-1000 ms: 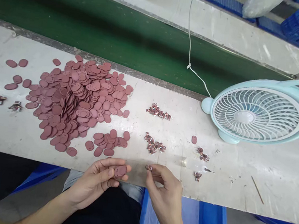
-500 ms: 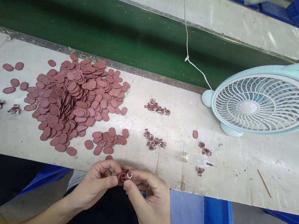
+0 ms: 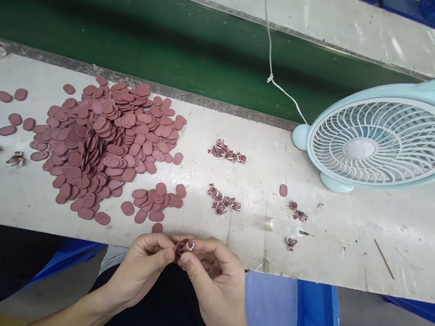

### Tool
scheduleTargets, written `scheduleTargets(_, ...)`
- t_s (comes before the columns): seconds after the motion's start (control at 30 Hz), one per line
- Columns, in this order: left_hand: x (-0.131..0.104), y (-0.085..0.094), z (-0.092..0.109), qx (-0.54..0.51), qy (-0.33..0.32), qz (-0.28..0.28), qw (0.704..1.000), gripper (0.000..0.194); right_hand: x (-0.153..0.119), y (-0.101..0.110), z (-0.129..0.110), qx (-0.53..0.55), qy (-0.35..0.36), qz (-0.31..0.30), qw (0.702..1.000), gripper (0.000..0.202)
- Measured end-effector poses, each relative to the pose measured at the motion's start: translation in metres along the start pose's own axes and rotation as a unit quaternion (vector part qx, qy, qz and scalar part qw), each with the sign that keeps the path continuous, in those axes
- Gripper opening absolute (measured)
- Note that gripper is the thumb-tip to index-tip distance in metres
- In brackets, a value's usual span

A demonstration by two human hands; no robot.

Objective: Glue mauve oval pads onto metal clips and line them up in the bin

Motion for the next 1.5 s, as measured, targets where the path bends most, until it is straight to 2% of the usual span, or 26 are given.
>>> scheduleTargets(0.23, 0.003, 0.000, -0.014, 0.007, -0.041, 0.031, 0.999, 0.006, 0.001, 0.008, 0.018, 0.059, 0.002, 0.024, 0.998, 0.010)
scheduleTargets(0.3, 0.005, 0.000, -0.007, 0.071, -0.063, 0.021, 0.995, 0.009, -0.002, 0.018, 0.026, 0.101, -0.002, 0.048, 0.994, 0.012)
scheduleTargets(0.37, 0.007, 0.003, 0.012, 0.198, -0.104, 0.027, 0.974, 0.011, -0.008, 0.037, 0.033, 0.138, -0.001, 0.090, 0.986, 0.013)
scheduleTargets(0.4, 0.009, 0.004, 0.026, 0.283, -0.136, 0.044, 0.948, 0.011, -0.012, 0.050, 0.036, 0.147, 0.001, 0.118, 0.982, 0.014)
scheduleTargets(0.43, 0.010, 0.005, 0.043, 0.376, -0.184, 0.073, 0.905, 0.011, -0.018, 0.064, 0.038, 0.150, 0.005, 0.148, 0.978, 0.015)
scheduleTargets(0.5, 0.015, 0.001, 0.071, 0.561, -0.274, 0.122, 0.772, 0.020, -0.034, 0.098, 0.041, 0.136, 0.016, 0.213, 0.967, 0.016)
scheduleTargets(0.57, 0.026, -0.003, 0.085, 0.684, -0.300, 0.138, 0.651, 0.022, -0.056, 0.133, 0.044, 0.102, 0.029, 0.276, 0.955, 0.017)
scheduleTargets(0.63, 0.039, -0.005, 0.089, 0.755, -0.295, 0.150, 0.566, 0.024, -0.080, 0.165, 0.050, 0.035, 0.039, 0.327, 0.944, 0.018)
scheduleTargets(0.73, 0.048, -0.007, 0.087, 0.801, -0.305, 0.158, 0.490, 0.026, -0.115, 0.204, 0.074, -0.076, 0.033, 0.384, 0.920, 0.024)
scheduleTargets(0.83, 0.051, -0.009, 0.086, 0.816, -0.304, 0.161, 0.464, 0.025, -0.135, 0.231, 0.117, -0.138, 0.005, 0.412, 0.901, 0.033)
scheduleTargets(0.97, 0.053, -0.014, 0.093, 0.826, -0.280, 0.186, 0.452, 0.024, -0.143, 0.246, 0.178, -0.221, -0.052, 0.383, 0.895, 0.038)
scheduleTargets(1.03, 0.051, -0.017, 0.099, 0.817, -0.276, 0.198, 0.466, 0.024, -0.144, 0.244, 0.199, -0.261, -0.071, 0.351, 0.896, 0.033)
scheduleTargets(1.07, 0.049, -0.019, 0.103, 0.801, -0.274, 0.200, 0.494, 0.024, -0.145, 0.241, 0.207, -0.278, -0.077, 0.333, 0.898, 0.030)
scheduleTargets(1.1, 0.047, -0.019, 0.106, 0.775, -0.271, 0.196, 0.536, 0.025, -0.145, 0.237, 0.214, -0.292, -0.080, 0.314, 0.900, 0.027)
scheduleTargets(1.2, 0.040, -0.015, 0.108, 0.646, -0.227, 0.144, 0.715, 0.024, -0.146, 0.222, 0.232, -0.321, -0.079, 0.265, 0.906, 0.024)
scheduleTargets(1.23, 0.038, -0.014, 0.105, 0.598, -0.206, 0.121, 0.765, 0.023, -0.146, 0.218, 0.237, -0.328, -0.077, 0.254, 0.907, 0.024)
scheduleTargets(1.27, 0.035, -0.013, 0.103, 0.558, -0.191, 0.103, 0.801, 0.021, -0.145, 0.215, 0.242, -0.335, -0.075, 0.245, 0.907, 0.024)
scheduleTargets(1.33, 0.030, -0.013, 0.098, 0.513, -0.177, 0.077, 0.837, 0.018, -0.142, 0.211, 0.250, -0.351, -0.074, 0.233, 0.904, 0.025)
scheduleTargets(1.5, 0.024, -0.016, 0.089, 0.488, -0.173, 0.053, 0.854, 0.016, -0.136, 0.210, 0.260, -0.390, -0.083, 0.217, 0.891, 0.026)
Point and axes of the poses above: each hand's wrist, its own x-axis towards the middle knuckle, its own y-axis out of the back of the hand, z = x × y, the point moved 6 cm from there along x, towards the middle knuckle, and after that the axes turned 12 degrees about y, right-handed, at the moved point
